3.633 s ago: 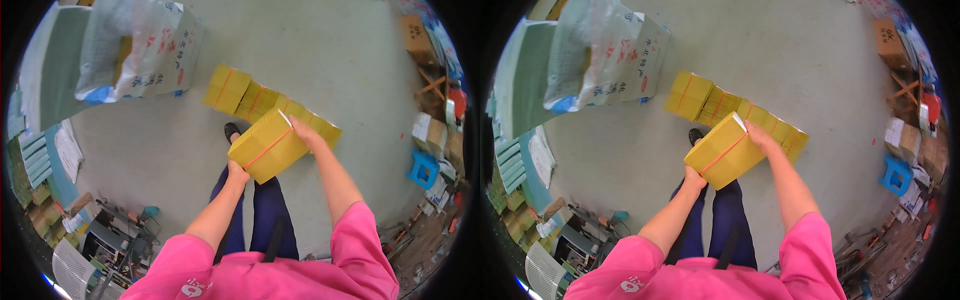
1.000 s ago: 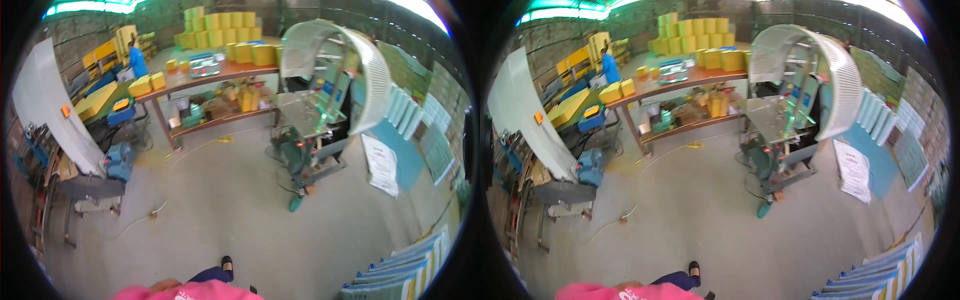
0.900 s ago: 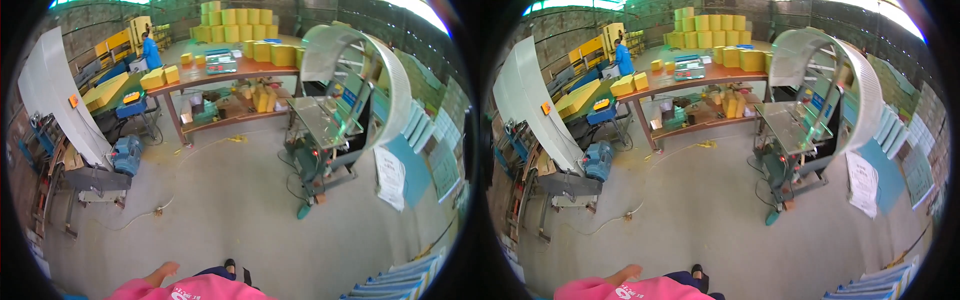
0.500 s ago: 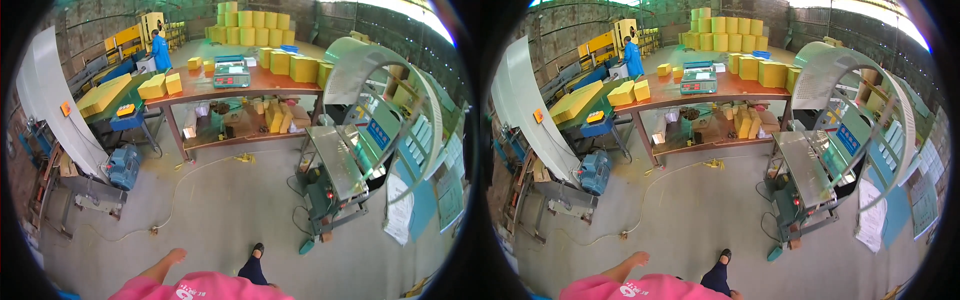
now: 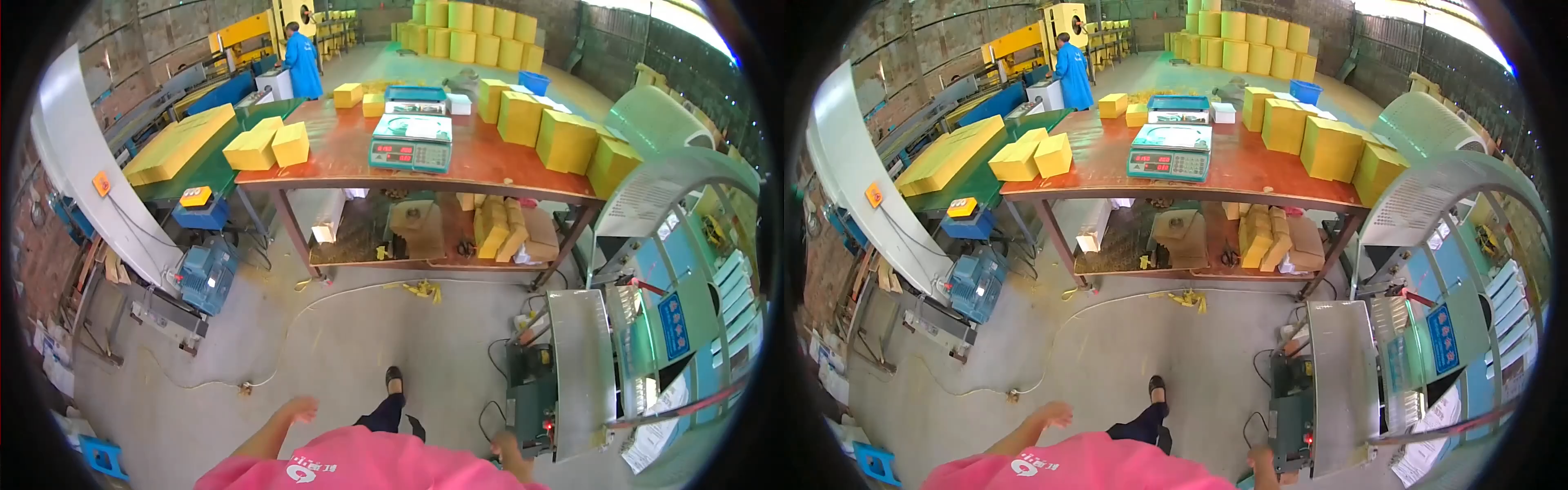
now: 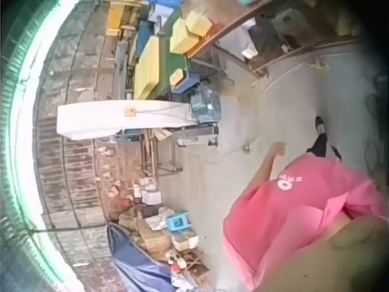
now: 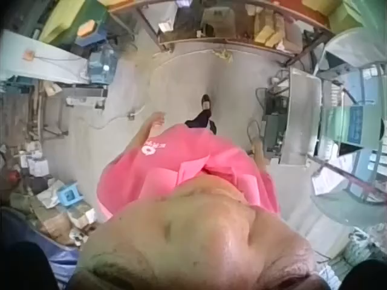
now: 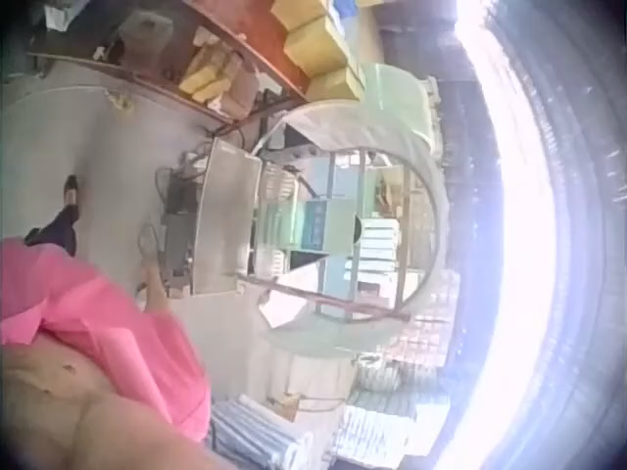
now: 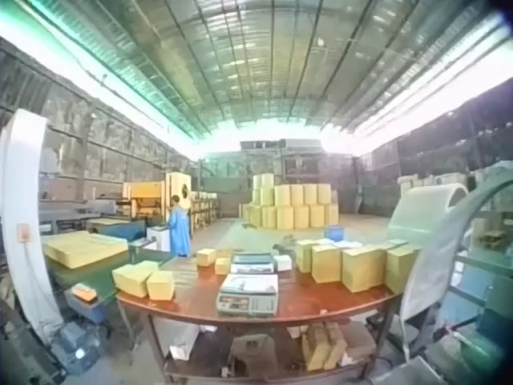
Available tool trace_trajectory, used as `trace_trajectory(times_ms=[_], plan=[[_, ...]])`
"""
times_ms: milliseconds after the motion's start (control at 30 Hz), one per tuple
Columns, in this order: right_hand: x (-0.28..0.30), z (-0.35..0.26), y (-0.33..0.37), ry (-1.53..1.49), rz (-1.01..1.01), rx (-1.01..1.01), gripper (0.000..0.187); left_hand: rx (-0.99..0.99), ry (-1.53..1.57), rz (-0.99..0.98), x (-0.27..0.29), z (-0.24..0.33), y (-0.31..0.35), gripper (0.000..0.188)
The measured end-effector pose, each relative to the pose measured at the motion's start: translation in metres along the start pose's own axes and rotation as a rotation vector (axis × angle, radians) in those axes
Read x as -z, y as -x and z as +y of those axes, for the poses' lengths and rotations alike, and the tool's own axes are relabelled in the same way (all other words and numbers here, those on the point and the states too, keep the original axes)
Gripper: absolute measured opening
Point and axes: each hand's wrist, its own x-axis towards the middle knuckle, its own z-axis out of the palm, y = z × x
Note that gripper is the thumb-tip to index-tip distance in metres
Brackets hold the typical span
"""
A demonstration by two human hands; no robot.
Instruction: The recorder uses a strapping machine to secure stacks of yellow paper, then weighs the stacks and applies labels.
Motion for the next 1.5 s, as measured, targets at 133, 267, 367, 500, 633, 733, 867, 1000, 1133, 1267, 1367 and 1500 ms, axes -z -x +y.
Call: trace_trajectory(times_ms=[133,267,367,500,633,733,867,1000,1133,1267,1367,1500], plan=[[0.090,0.020,-0.085,-1.686,0.433,-0.382,0.020,-0.422,-0.011,0.069,0.018,0.186,-0.063,0.037],[0.233,-0.084,-0.115,-1.713,0.221,-0.164,0.026,-0.816,-0.316,0.423,0.000,0.419,-0.077,0.034],[0.332,-0.146,-0.099,-1.618,0.276,-0.124,0.029,-1.117,-0.396,0.478,-0.031,0.585,-0.020,0.042],[0.423,-0.146,-0.126,-1.479,0.370,0.054,0.032,-1.353,-0.546,0.621,-0.061,0.756,-0.042,0.043],[0.541,-0.128,-0.134,-1.491,0.428,0.229,0.029,-1.349,-0.649,0.808,-0.086,0.867,-0.087,0.055],[0.611,-0.093,-0.173,-1.280,0.491,0.373,0.030,-1.064,-0.826,1.035,-0.105,0.925,-0.112,0.077],[0.749,-0.080,-0.157,-1.063,0.526,0.509,0.028,-0.723,-0.855,1.030,-0.099,0.941,-0.137,0.094],[0.819,-0.069,-0.167,-1.117,0.462,0.680,0.025,-0.761,-0.819,0.981,-0.098,0.947,-0.146,0.089],[0.862,-0.072,-0.171,-1.059,0.400,0.744,0.024,-0.821,-0.815,0.986,-0.099,0.945,-0.145,0.078],[0.878,-0.080,-0.176,-1.121,0.309,0.745,0.025,-0.826,-0.794,1.004,-0.101,0.947,-0.138,0.070],[0.894,-0.083,-0.178,-1.056,0.320,0.770,0.025,-0.845,-0.664,0.956,-0.093,0.948,-0.133,0.064],[0.923,-0.086,-0.178,-1.254,0.294,0.819,0.024,-0.874,-0.432,0.768,-0.080,0.955,-0.116,0.045]])
